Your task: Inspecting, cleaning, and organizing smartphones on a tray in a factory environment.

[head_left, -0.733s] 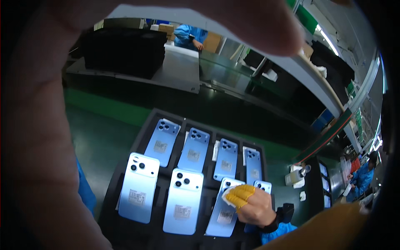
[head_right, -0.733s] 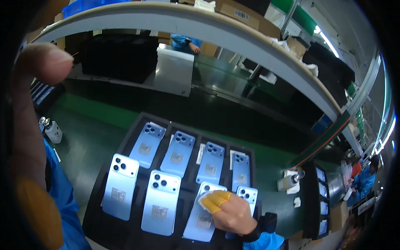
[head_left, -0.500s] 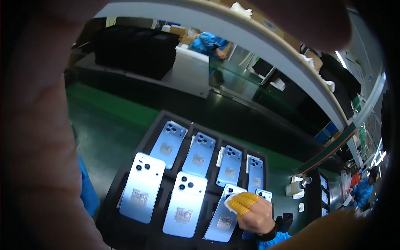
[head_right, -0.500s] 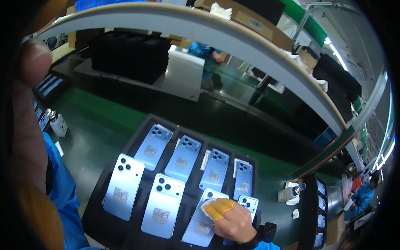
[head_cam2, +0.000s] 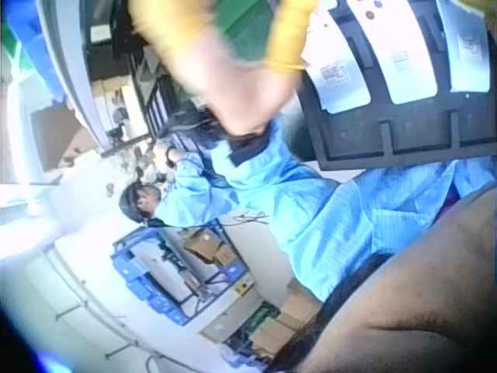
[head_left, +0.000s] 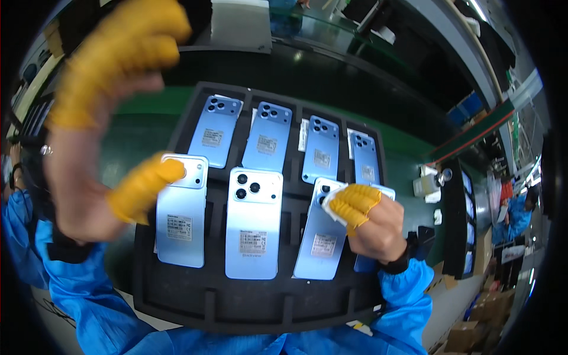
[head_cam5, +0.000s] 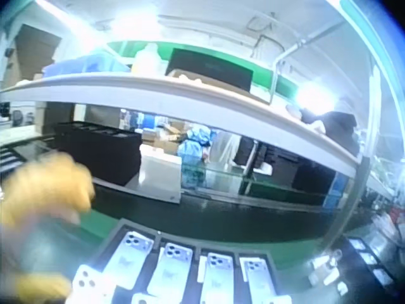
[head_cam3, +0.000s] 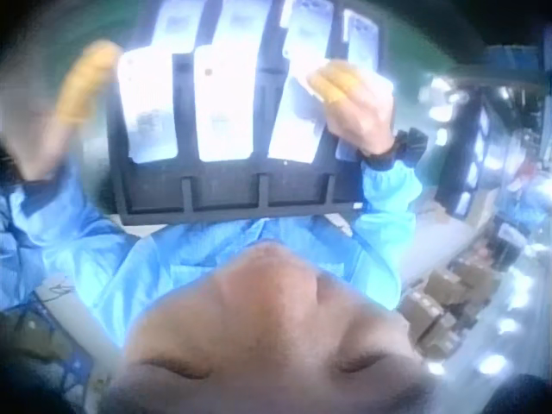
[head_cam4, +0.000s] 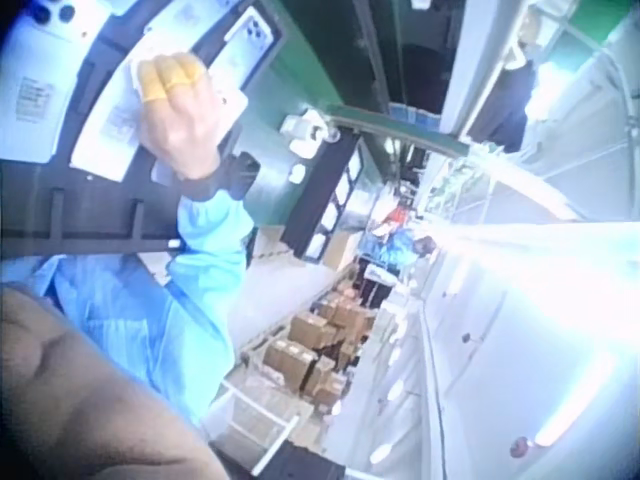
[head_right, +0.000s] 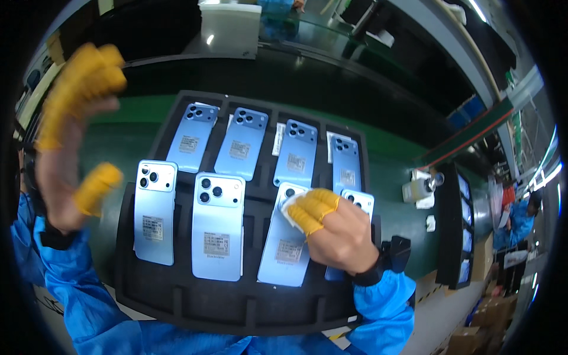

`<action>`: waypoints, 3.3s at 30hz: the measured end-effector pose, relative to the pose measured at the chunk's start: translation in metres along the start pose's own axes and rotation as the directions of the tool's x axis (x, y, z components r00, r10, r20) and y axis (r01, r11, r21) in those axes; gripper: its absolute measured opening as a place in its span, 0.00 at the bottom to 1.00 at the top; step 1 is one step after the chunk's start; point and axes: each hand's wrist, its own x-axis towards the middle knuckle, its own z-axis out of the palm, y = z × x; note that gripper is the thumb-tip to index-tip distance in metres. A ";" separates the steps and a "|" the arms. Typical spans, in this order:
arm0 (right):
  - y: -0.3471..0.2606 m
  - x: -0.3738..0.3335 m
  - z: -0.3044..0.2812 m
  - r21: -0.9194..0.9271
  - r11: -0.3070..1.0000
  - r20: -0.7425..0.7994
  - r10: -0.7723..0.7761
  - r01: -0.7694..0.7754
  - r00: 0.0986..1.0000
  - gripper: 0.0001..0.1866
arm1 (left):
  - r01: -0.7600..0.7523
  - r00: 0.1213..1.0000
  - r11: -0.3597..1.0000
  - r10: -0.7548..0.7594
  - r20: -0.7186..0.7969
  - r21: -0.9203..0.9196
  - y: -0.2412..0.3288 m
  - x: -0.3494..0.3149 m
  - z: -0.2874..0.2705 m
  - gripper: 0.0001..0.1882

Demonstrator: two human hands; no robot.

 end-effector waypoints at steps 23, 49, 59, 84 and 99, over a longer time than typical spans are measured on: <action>0.001 0.005 -0.079 -0.385 0.903 -0.126 0.152 -0.189 0.980 0.10 | -0.190 0.696 0.821 0.499 0.516 -0.538 0.101 -0.024 0.172 0.28; -0.036 0.086 0.076 0.255 0.956 0.165 -0.194 0.148 0.967 0.15 | 0.259 0.662 0.833 0.216 0.718 -0.489 0.051 -0.065 0.072 0.37; -0.043 0.075 0.058 0.164 0.984 0.286 -0.117 0.072 0.951 0.16 | 0.249 0.766 0.772 0.213 0.607 -0.585 0.049 -0.073 0.073 0.39; -0.058 0.082 0.057 0.155 0.967 0.254 -0.235 0.201 0.938 0.13 | 0.214 0.666 0.833 0.256 0.700 -0.509 0.046 -0.074 0.077 0.33; -0.052 0.084 0.020 0.084 0.988 0.346 -0.148 0.127 0.927 0.11 | 0.117 0.777 0.901 0.180 0.604 -0.418 0.046 -0.088 0.027 0.36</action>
